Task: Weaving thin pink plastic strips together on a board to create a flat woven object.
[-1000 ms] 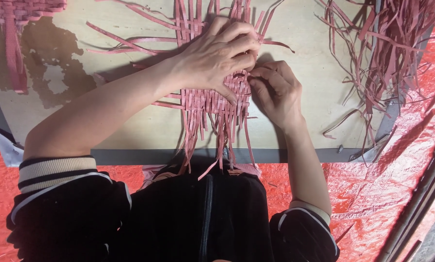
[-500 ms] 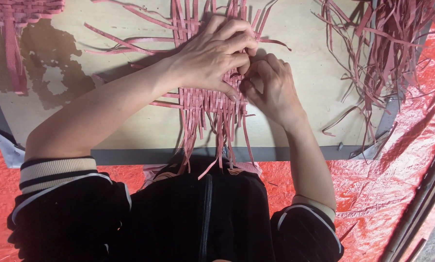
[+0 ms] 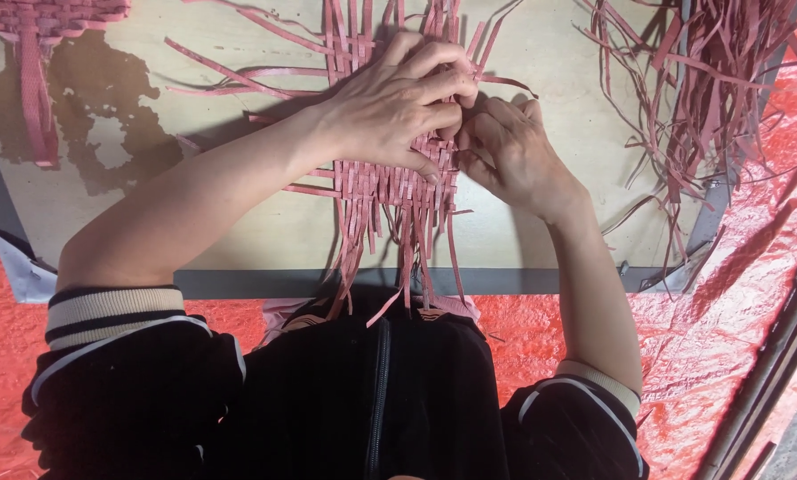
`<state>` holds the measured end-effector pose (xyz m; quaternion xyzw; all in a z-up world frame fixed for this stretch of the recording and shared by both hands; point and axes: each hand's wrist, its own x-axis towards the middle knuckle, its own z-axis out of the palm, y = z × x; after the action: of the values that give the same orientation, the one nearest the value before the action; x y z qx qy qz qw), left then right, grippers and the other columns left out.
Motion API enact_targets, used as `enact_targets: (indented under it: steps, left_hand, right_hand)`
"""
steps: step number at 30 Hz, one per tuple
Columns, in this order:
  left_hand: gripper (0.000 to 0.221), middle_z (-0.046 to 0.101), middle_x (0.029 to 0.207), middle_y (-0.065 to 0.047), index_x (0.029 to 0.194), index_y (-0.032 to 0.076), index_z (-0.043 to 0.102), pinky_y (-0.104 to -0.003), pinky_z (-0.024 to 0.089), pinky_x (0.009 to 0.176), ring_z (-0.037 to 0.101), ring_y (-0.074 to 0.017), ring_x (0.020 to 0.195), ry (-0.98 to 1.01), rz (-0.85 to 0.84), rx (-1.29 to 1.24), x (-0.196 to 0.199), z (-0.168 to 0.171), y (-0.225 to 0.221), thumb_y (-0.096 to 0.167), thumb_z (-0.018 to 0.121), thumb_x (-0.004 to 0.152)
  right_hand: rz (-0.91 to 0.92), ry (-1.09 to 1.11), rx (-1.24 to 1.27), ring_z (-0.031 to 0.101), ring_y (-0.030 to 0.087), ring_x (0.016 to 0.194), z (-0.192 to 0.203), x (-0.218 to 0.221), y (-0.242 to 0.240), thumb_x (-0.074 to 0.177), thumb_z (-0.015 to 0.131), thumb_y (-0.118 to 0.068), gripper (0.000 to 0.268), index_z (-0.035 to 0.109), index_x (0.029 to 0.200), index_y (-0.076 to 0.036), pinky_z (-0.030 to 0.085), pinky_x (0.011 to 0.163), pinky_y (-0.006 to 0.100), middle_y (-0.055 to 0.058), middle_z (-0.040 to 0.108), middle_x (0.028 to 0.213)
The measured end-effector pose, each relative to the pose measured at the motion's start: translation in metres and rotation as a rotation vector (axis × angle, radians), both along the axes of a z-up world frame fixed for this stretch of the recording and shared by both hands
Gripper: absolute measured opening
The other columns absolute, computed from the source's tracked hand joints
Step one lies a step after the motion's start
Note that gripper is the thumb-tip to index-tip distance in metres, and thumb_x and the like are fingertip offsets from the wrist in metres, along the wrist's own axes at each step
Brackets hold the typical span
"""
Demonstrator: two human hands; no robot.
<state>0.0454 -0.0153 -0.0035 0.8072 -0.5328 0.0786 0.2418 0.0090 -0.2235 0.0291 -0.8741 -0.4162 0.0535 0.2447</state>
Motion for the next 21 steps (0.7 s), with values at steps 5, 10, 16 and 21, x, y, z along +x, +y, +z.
enact_targets:
  steps: [5,10,16,21]
  left_hand:
    - [0.05,0.05,0.113,0.0,0.074,0.014,0.059,-0.044,0.027,0.088,0.034,-0.0249,0.115,0.043,-0.004,-0.03,0.001,0.004,0.0,0.059,0.076,0.06]
    - [0.056,0.051,0.114,0.0,0.077,0.015,0.058,-0.043,0.027,0.088,0.036,-0.0247,0.115,0.044,0.005,-0.023,0.001,0.006,0.0,0.067,0.073,0.06]
    - [0.063,0.05,0.117,-0.003,0.081,0.013,0.057,-0.046,0.028,0.087,0.034,-0.0264,0.116,0.017,0.007,-0.005,0.0,0.0,-0.001,0.075,0.061,0.068]
    - [0.051,0.05,0.116,-0.004,0.072,0.016,0.058,-0.047,0.027,0.089,0.033,-0.0278,0.117,0.093,-0.021,-0.045,0.0,0.001,-0.002,0.065,0.071,0.067]
  right_hand:
    - [-0.12,0.114,0.042,0.045,0.022,0.078,0.002,-0.008,0.002,0.085,0.053,-0.024,0.016,0.051,0.085,-0.008,0.025,0.075,0.034,0.006,0.049,0.085]
    - [-0.192,0.151,0.078,0.047,0.018,0.075,-0.01,-0.007,0.001,0.085,0.065,-0.012,0.018,0.051,0.074,-0.01,0.024,0.074,0.033,0.001,0.053,0.077]
    - [0.038,0.148,0.214,0.037,0.022,0.074,0.0,0.003,0.0,0.094,0.05,-0.018,0.024,0.047,0.075,-0.004,0.027,0.071,0.033,0.007,0.05,0.079]
    - [-0.103,0.168,0.144,0.041,0.024,0.096,-0.008,-0.005,-0.008,0.086,0.06,-0.022,0.016,0.054,0.081,-0.008,0.02,0.081,0.035,0.002,0.054,0.088]
